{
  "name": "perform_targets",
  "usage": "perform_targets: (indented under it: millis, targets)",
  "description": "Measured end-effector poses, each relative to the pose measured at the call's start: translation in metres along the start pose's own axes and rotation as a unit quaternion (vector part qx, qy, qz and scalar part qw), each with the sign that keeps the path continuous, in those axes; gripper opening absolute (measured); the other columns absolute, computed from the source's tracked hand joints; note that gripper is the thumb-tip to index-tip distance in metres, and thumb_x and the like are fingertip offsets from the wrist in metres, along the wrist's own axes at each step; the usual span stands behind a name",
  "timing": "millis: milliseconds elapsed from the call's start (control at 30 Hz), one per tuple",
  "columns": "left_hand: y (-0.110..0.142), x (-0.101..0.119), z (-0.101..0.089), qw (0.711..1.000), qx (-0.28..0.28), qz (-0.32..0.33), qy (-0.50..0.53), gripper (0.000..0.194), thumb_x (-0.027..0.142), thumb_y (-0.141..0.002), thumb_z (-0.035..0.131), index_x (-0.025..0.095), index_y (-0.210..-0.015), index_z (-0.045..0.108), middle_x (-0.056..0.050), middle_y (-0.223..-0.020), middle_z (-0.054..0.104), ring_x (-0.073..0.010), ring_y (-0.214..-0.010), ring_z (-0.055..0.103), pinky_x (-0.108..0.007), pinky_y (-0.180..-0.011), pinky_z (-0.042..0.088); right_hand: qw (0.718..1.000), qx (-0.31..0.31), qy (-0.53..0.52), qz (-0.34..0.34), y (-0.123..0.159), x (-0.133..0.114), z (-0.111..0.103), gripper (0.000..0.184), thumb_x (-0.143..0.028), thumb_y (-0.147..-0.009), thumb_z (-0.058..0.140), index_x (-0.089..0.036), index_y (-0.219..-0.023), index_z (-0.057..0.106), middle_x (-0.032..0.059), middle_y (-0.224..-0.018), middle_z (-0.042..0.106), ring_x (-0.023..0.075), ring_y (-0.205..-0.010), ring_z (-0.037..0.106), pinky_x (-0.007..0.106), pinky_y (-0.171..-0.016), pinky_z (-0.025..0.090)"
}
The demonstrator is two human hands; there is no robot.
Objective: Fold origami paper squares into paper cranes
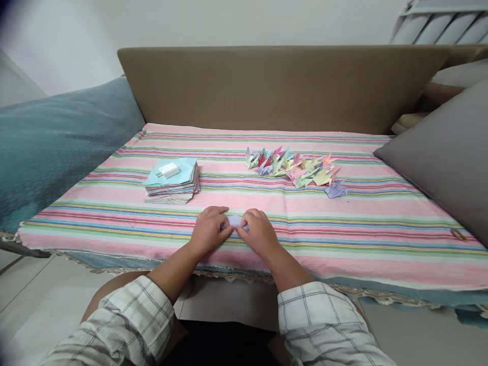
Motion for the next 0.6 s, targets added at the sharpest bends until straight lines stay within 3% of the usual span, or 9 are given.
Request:
perform_targets:
  millis: [167, 467, 600]
  targets:
    - [-0.001, -0.003, -0.001, 0.999, -0.008, -0.02, 0.029, 0.017, 0.028, -0.07, 0.069, 0.021, -0.08, 0.057, -0.005, -0.117, 0.062, -0.0252, -0.11, 0.051, -0.042, -0.093, 0.04, 0.999, -0.035, -0.029, -0.012, -0.001, 0.003, -0.003, 0.01, -0.017, -0.075, 0.06, -0.02, -0.082, 0.054, 0.0051, -0.089, 0.059, 0.021, -0.088, 0.052, 0.035, -0.079, 0.041]
    - [-0.004, -0.01, -0.002, 0.997, -0.04, -0.002, 0.058, 0.008, 0.018, -0.074, 0.065, 0.023, -0.079, 0.067, -0.005, -0.122, 0.059, -0.0246, -0.112, 0.052, -0.043, -0.094, 0.04, 0.995, -0.075, -0.062, 0.005, -0.002, 0.008, -0.007, 0.025, -0.009, -0.075, 0.055, -0.02, -0.096, 0.061, 0.0069, -0.103, 0.062, 0.0225, -0.099, 0.054, 0.039, -0.084, 0.045]
    - [0.007, -0.003, -0.001, 0.998, 0.013, 0.061, 0.001, 0.016, 0.02, -0.08, 0.06, 0.03, -0.082, 0.073, -0.003, -0.133, 0.051, -0.0274, -0.116, 0.048, -0.046, -0.093, 0.038, 0.997, -0.055, -0.048, -0.028, 0.001, 0.009, -0.007, 0.025, -0.012, -0.078, 0.054, -0.021, -0.099, 0.063, 0.0078, -0.107, 0.063, 0.0227, -0.101, 0.056, 0.04, -0.087, 0.045]
Point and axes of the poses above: each hand's wrist, its own y-axis away from the middle knuckle, its own z-axis out of the palm, x = y × z, the point moved 4 cm from there along -y, towards the middle knuckle
